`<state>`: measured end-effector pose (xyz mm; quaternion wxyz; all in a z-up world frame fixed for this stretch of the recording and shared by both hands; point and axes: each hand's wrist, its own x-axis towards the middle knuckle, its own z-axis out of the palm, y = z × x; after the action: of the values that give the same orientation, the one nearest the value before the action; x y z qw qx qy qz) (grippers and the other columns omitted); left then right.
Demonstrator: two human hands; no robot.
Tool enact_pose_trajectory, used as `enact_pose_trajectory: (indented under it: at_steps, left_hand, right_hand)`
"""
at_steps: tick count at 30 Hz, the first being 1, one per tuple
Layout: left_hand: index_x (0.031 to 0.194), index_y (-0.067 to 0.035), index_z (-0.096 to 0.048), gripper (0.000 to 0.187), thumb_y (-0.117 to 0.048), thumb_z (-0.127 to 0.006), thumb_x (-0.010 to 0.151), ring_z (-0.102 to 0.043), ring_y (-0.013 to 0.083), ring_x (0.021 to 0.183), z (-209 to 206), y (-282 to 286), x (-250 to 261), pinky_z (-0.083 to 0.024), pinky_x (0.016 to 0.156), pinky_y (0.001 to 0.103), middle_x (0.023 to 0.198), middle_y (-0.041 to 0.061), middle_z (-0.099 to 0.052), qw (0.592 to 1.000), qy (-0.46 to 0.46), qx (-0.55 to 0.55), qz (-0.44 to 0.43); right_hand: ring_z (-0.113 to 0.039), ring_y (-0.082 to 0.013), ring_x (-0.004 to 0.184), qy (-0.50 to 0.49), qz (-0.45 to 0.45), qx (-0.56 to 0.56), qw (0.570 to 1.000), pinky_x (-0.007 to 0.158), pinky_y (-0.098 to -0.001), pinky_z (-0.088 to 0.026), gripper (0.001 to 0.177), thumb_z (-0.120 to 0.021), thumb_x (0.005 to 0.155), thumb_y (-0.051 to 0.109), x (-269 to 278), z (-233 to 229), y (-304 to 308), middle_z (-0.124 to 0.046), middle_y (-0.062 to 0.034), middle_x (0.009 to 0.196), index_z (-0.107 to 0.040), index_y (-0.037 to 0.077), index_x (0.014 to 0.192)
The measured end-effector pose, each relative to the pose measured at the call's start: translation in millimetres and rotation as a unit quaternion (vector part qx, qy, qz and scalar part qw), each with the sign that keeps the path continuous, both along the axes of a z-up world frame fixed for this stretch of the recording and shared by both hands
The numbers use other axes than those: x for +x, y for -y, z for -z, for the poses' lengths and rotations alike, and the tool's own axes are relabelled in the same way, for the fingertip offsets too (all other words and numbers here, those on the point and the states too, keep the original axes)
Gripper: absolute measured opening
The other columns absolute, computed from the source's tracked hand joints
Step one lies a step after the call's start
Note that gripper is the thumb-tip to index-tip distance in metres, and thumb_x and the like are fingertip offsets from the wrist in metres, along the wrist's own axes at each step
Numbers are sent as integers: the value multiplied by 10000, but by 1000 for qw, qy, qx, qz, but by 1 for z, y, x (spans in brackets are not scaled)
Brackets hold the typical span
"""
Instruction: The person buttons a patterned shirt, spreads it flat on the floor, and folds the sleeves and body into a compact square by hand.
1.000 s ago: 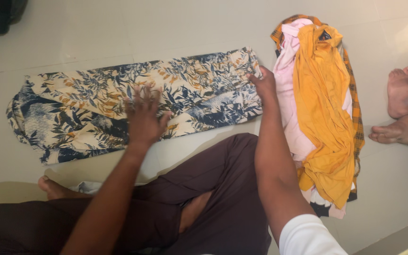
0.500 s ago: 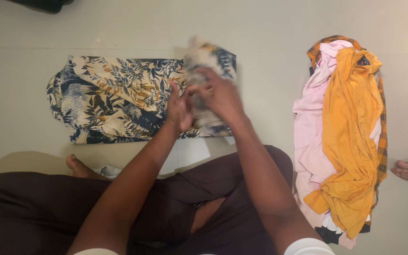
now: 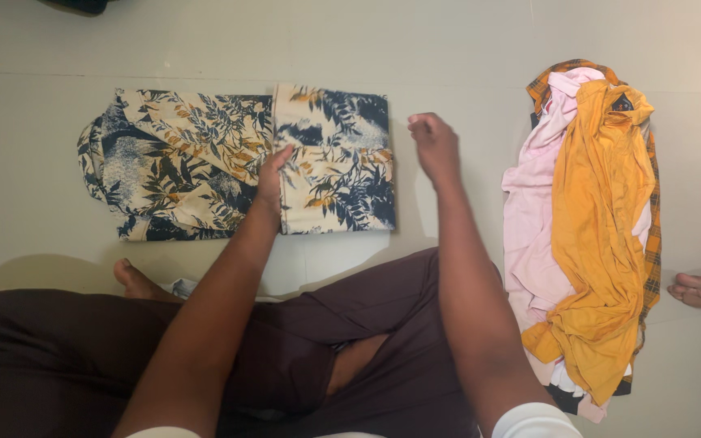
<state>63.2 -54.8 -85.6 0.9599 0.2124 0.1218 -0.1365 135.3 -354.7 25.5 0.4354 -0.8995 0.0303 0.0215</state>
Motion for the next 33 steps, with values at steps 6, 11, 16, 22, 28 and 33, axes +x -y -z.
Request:
enact_pose_trajectory:
  at_steps: [6, 11, 16, 22, 28, 33]
  left_hand:
    - [1267, -9, -626, 389, -290, -587, 1001, -728, 294, 996, 0, -5, -7, -600, 895, 457, 1152, 167, -725, 999, -30, -32, 23]
    - [1275, 12, -630, 378, -280, -621, 1034, -715, 286, 1000, 1, -10, 0, -588, 906, 447, 1163, 162, -716, 999, -19, 27, 13]
    - [1233, 14, -645, 392, -304, -619, 1003, -724, 298, 955, -11, -13, -5, -610, 869, 458, 1112, 170, -727, 992, -95, 79, 25]
    - [1264, -2, -640, 403, -298, -611, 991, -729, 299, 996, -4, -18, -4, -606, 896, 472, 1162, 167, -728, 998, -32, -25, 56]
    - [1293, 5, -632, 502, -349, -680, 940, -709, 301, 1044, -21, -18, -8, -586, 943, 459, 1186, 179, -721, 987, -95, 122, 43]
    - [1463, -1, -390, 783, -265, -822, 865, -496, 325, 1280, -54, -34, -14, -323, 1031, 562, 1377, 213, -558, 858, -86, 482, 155]
  right_hand:
    - [-238, -322, 1545, 99, -135, -241, 956, 1206, -595, -190, 631, -368, 1076, 514, -4, 48, -67, -314, -126, 1661, -383, 131, 1578]
    - [-225, -300, 1570, 128, -128, -329, 927, 1200, -661, -206, 609, -324, 1097, 482, -19, 55, -90, -269, -84, 1695, -346, 159, 1614]
    - [-229, -278, 1563, 107, -130, -336, 927, 1201, -640, -201, 618, -304, 1075, 499, -17, 57, -87, -281, -75, 1691, -356, 176, 1600]
    - [-219, -253, 1611, 94, -81, -196, 973, 1291, -586, -165, 603, -186, 1129, 469, 17, 45, -52, -292, -64, 1716, -365, 156, 1613]
    - [-213, -249, 1582, 99, -118, -318, 936, 1256, -610, -152, 618, -267, 1098, 441, -3, 57, -70, -261, -72, 1711, -294, 130, 1631]
    - [-468, -269, 1343, 127, -99, -321, 933, 1084, -516, -394, 497, -356, 1060, 403, -10, 29, -71, -492, -144, 1458, -514, 85, 1407]
